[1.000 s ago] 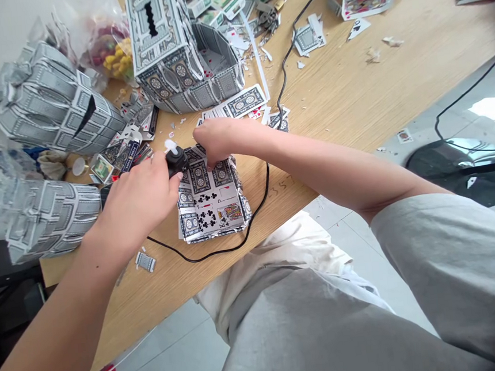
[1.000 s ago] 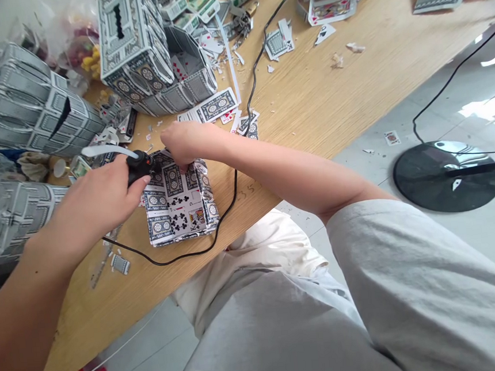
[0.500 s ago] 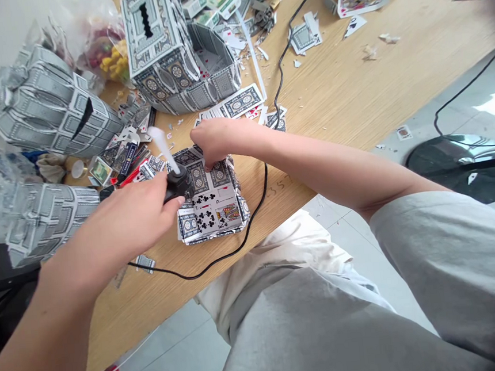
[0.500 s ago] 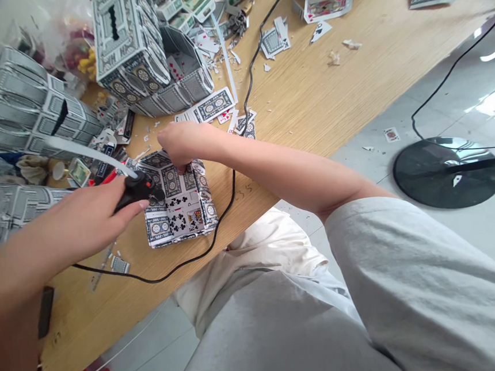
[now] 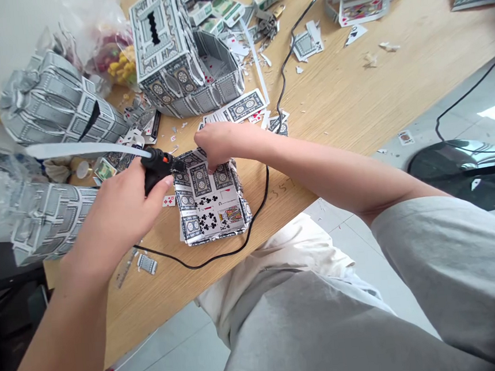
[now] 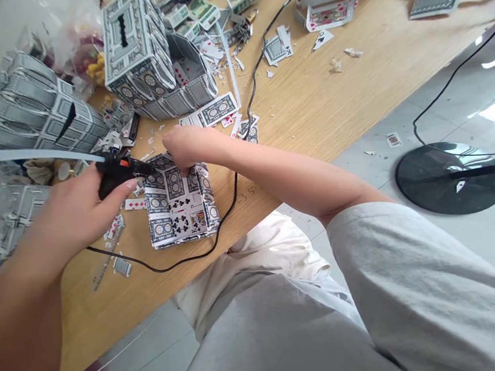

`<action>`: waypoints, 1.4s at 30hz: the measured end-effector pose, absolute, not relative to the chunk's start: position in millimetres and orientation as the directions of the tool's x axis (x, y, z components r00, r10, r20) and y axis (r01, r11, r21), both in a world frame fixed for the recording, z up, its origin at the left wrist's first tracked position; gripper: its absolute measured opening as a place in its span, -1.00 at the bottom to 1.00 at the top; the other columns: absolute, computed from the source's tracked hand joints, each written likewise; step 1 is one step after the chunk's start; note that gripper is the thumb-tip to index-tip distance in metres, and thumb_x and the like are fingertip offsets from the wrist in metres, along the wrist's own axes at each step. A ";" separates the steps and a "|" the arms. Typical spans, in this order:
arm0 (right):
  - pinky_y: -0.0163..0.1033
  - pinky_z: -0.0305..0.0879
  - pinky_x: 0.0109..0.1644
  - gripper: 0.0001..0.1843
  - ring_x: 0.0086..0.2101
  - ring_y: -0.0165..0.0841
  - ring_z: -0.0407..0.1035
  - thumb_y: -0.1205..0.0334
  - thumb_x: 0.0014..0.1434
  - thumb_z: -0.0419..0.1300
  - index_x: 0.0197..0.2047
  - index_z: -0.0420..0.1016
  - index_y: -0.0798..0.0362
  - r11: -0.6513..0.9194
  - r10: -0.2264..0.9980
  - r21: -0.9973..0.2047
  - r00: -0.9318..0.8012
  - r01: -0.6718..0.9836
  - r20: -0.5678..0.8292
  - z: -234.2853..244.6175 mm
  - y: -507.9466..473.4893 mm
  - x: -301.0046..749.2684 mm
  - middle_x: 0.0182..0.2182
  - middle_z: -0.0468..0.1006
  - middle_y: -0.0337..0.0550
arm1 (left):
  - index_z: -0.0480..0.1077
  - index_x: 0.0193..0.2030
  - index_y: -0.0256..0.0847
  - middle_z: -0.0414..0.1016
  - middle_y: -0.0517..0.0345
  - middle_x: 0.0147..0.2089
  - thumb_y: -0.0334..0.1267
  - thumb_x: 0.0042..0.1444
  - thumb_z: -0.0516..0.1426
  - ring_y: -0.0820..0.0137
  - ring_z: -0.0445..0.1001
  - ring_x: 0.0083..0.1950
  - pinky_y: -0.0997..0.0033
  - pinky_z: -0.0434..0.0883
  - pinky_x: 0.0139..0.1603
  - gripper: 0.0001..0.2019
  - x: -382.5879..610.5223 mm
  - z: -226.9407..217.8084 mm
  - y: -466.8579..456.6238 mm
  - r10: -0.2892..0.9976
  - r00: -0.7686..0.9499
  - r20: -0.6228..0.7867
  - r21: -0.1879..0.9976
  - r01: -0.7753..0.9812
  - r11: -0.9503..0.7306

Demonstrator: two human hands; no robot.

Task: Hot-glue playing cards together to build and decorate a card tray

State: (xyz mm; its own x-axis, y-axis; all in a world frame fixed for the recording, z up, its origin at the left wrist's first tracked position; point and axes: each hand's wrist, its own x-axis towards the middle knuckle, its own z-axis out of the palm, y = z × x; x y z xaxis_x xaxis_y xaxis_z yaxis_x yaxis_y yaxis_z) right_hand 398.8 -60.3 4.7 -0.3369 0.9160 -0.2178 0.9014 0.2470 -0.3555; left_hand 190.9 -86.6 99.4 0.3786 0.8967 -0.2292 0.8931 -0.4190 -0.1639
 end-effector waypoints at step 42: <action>0.02 0.56 0.10 -0.36 0.03 0.04 0.62 0.15 0.09 0.56 0.19 0.67 0.25 0.274 0.910 -0.367 -0.363 0.889 -0.200 -0.4 -55.4 399.1 0.01 0.71 0.21 | 0.42 0.13 -0.23 0.57 -0.17 0.10 -0.05 0.48 -0.02 -0.02 0.63 0.06 0.14 0.49 -0.11 -0.65 194.0 58.0 -80.9 0.731 0.644 -0.226 -0.191 0.706 -0.682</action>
State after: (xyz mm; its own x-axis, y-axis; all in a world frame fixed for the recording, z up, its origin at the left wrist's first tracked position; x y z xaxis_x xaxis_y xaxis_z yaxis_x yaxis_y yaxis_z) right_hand 399.1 -55.4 -0.4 -0.3635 0.9099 -0.1999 0.8887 0.2743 -0.3673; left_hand 194.0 -80.9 58.0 0.6443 0.7305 -0.2262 0.7061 -0.6819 -0.1910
